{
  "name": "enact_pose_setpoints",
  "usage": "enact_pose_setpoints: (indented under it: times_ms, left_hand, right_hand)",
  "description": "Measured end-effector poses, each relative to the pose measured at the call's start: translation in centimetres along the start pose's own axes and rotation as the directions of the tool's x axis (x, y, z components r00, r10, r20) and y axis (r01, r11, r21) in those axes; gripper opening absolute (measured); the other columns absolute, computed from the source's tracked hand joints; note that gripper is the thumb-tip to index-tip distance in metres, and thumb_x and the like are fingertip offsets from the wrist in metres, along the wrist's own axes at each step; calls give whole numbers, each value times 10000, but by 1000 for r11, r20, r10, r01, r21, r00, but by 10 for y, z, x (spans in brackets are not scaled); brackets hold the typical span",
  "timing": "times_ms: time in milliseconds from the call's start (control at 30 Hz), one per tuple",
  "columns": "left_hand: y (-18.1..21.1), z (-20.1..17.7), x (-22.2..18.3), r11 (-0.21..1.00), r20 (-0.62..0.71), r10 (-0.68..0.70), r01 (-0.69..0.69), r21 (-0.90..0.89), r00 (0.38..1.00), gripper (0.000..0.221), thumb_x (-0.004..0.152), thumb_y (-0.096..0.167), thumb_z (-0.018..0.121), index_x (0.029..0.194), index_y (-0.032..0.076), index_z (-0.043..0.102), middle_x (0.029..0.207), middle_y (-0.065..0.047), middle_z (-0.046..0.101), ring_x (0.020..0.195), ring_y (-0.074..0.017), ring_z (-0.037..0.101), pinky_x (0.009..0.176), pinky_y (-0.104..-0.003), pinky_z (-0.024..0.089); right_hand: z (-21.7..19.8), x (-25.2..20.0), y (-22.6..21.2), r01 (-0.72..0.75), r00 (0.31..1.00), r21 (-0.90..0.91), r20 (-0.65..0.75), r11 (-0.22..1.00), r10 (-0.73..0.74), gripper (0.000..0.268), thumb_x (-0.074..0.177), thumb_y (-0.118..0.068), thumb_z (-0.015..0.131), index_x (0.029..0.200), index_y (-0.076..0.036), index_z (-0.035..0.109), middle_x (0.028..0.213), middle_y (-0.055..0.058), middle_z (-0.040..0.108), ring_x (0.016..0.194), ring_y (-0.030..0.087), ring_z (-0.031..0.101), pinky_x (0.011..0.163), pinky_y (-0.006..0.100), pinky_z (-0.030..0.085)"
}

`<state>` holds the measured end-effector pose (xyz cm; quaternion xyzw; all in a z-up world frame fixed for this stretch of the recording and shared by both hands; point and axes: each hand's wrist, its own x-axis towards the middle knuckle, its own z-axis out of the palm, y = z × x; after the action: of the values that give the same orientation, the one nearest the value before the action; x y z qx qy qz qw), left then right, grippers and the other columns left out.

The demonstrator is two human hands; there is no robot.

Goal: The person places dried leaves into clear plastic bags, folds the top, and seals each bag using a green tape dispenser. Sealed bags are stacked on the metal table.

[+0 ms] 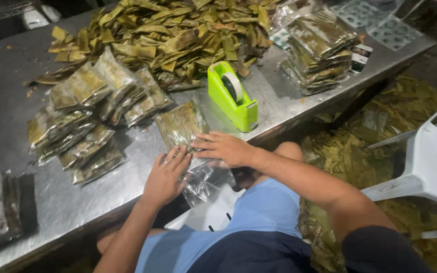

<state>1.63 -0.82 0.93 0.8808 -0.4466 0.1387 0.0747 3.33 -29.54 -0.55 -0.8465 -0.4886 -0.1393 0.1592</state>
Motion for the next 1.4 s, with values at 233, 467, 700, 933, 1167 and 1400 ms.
enact_pose_setpoints:
  times_ms: [233, 467, 700, 933, 1167, 1400]
  left_hand:
    - [15, 2, -14, 999, -23, -35, 35, -17, 999, 523, 830, 174, 674, 1338, 70, 608, 1484, -128, 536, 1383, -305, 467, 1067, -508, 391]
    - [14, 5, -29, 980, -114, -109, 88, -180, 987, 341, 900, 155, 658, 1229, 68, 677, 1309, -131, 695, 1155, -291, 650, 948, -429, 502]
    - [-11, 38, -21, 208, 242, -541, 407, -889, 805, 412, 1087, 332, 510, 1021, -3, 741, 844, -102, 783, 733, -146, 733, 680, -312, 585]
    - [-26, 23, -10, 14, 434, -622, 563, -826, 652, 245, 1000, 298, 614, 1028, 67, 690, 747, -126, 734, 592, -179, 637, 553, -325, 488]
    - [-71, 32, 10, 797, -513, -469, 95, -596, 719, 172, 1013, 171, 689, 899, 43, 682, 1152, -131, 733, 1064, -322, 684, 920, -403, 517]
    - [-84, 51, 16, 732, -354, -609, 332, -595, 710, 169, 1010, 160, 623, 961, 14, 692, 996, -144, 708, 928, -344, 679, 809, -411, 521]
  right_hand:
    - [10, -20, -6, -17, 1000, 55, -20, 998, 19, 514, 940, -224, 694, 1440, -169, 588, 1605, 52, 459, 1525, 291, 369, 1183, 501, 350]
    - [26, -38, -9, -124, 992, 176, 12, 977, 124, 415, 1050, -275, 548, 1438, -136, 604, 1541, 56, 554, 1473, 253, 461, 1197, 530, 342]
    - [7, -15, 17, -487, 850, 719, 260, 496, 459, 415, 1043, -307, 471, 1034, -23, 773, 1003, 94, 816, 977, 217, 766, 944, 348, 568]
    - [39, 58, 40, -505, 689, 759, 66, 412, 722, 383, 1068, -329, 585, 911, 1, 699, 739, 38, 691, 602, 145, 623, 573, 302, 497]
    - [71, 76, 62, -643, 599, 571, -39, 510, 800, 485, 1035, -464, 551, 853, -50, 726, 649, 90, 671, 593, 195, 652, 595, 385, 497]
    - [51, 83, 65, -738, 606, 296, -107, 607, 789, 527, 1036, -515, 540, 843, -64, 733, 797, 169, 708, 789, 389, 685, 714, 486, 499]
